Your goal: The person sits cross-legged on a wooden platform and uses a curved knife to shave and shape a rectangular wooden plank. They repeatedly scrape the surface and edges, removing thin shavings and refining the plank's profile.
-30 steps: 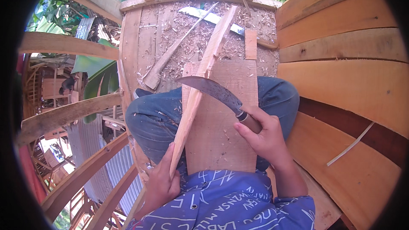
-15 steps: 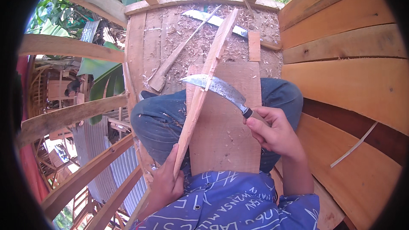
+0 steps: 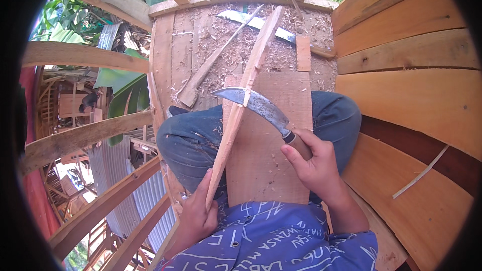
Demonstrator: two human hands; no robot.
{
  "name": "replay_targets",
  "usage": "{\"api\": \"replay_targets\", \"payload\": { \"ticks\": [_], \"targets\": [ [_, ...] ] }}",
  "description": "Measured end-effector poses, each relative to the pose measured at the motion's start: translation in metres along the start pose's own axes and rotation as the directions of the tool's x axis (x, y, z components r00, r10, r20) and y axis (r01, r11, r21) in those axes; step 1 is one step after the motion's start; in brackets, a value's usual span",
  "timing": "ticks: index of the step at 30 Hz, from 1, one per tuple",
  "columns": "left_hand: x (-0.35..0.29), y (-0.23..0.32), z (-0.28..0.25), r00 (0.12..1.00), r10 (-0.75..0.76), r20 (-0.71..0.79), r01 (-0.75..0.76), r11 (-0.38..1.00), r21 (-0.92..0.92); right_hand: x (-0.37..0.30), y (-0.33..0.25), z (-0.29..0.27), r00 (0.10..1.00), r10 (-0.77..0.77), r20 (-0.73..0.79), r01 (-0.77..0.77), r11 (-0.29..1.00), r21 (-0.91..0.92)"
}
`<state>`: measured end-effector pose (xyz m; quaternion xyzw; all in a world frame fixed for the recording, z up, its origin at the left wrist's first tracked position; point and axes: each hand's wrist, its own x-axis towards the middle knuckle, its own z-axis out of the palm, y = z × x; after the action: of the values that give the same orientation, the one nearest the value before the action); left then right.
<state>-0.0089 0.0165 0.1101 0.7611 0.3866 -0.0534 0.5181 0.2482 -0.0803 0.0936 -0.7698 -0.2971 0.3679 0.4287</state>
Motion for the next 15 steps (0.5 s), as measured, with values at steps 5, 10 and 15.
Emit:
{"api": "replay_targets", "payload": {
  "ticks": [5, 10, 15],
  "targets": [
    [0.001, 0.002, -0.001, 1.000, 0.006, -0.005, -0.006, 1.000, 0.000, 0.001, 0.004, 0.003, 0.991, -0.131, -0.035, 0.126, 0.984, -0.128],
    [0.000, 0.004, -0.001, 1.000, -0.002, -0.015, 0.002, 1.000, 0.003, 0.002, 0.010, 0.008, 0.983, -0.173, -0.057, 0.163, 0.976, -0.146],
    [0.000, 0.006, -0.001, 1.000, -0.012, -0.007, 0.012, 1.000, 0.010, 0.009, 0.012, 0.009, 0.916, -0.379, -0.130, 0.320, 0.888, -0.330]
  ]
}}
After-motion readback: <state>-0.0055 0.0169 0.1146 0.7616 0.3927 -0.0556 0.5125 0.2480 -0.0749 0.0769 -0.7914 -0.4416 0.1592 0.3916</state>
